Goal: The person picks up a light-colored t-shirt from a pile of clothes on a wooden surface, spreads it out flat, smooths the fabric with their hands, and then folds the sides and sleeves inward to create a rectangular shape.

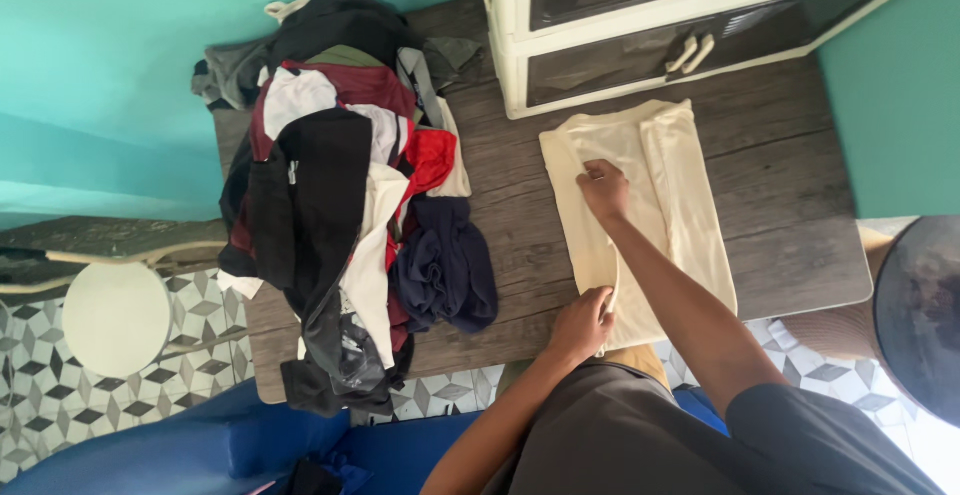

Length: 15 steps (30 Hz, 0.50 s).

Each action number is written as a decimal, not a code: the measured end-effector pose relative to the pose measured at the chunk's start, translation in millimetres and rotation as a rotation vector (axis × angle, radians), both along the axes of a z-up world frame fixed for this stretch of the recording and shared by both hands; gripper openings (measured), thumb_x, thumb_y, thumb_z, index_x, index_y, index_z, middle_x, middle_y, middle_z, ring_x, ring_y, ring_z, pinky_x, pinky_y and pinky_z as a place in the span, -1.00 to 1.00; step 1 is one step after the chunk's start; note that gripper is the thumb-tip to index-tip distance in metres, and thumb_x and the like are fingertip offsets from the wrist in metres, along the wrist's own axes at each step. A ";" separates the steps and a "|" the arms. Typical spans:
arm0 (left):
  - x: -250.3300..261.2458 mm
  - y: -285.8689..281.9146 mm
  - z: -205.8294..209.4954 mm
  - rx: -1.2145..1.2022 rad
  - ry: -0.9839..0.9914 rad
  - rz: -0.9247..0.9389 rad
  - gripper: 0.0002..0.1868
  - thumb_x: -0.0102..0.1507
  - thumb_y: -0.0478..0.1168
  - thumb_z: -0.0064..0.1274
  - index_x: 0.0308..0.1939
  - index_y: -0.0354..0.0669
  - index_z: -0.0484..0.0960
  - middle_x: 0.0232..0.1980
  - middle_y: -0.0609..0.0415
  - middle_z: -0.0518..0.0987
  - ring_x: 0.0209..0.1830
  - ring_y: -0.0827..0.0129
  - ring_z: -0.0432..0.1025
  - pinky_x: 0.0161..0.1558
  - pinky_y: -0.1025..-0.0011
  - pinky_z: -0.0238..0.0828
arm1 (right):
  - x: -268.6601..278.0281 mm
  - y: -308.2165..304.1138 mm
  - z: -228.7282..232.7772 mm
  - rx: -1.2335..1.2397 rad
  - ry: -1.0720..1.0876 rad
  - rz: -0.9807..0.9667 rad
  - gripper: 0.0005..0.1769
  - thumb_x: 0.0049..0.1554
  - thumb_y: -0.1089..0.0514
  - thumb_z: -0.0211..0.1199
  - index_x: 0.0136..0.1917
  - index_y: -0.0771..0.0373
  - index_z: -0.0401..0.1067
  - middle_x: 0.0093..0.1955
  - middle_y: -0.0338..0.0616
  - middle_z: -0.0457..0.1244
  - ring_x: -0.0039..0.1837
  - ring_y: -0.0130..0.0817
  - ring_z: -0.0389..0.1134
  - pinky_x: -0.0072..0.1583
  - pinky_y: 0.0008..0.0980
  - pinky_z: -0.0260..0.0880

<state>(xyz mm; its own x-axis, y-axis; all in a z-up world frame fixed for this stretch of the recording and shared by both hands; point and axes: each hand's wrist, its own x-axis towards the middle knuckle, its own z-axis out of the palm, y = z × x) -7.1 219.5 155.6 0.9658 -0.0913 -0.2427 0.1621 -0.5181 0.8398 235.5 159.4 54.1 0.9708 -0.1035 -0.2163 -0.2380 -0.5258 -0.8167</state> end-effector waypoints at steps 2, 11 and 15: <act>4.1 -7.8 -2.2 -0.014 0.080 -0.036 -0.52 0.27 -0.19 0.05 0.28 -0.14 0.46 0.06 -0.08 0.60 -0.03 0.01 0.54 -0.01 0.10 0.47 | 5.6 -13.8 -6.8 -0.031 0.018 -0.012 -0.60 -0.05 0.10 0.35 0.08 0.19 0.60 -0.05 -0.09 0.46 0.01 -0.23 0.49 0.10 -0.27 0.46; -35.0 9.4 -56.7 0.238 0.040 0.042 -0.46 0.20 -0.05 0.18 0.22 -0.14 0.51 0.11 -0.16 0.60 0.11 -0.07 0.49 0.12 0.06 0.42 | -25.8 -31.0 -30.3 -0.153 -0.014 0.090 -0.41 -0.12 0.03 0.48 0.17 0.24 0.49 0.01 0.00 0.42 0.07 -0.11 0.45 0.11 -0.15 0.42; -69.7 30.2 -83.6 0.279 0.159 0.023 -0.45 0.20 0.03 0.18 0.20 -0.13 0.55 0.09 -0.17 0.61 0.10 -0.09 0.48 0.12 0.03 0.41 | -77.7 -50.1 -38.2 -0.150 -0.085 0.144 -0.32 -0.14 0.04 0.47 0.24 0.25 0.44 0.01 0.04 0.38 0.08 -0.03 0.41 0.13 -0.09 0.41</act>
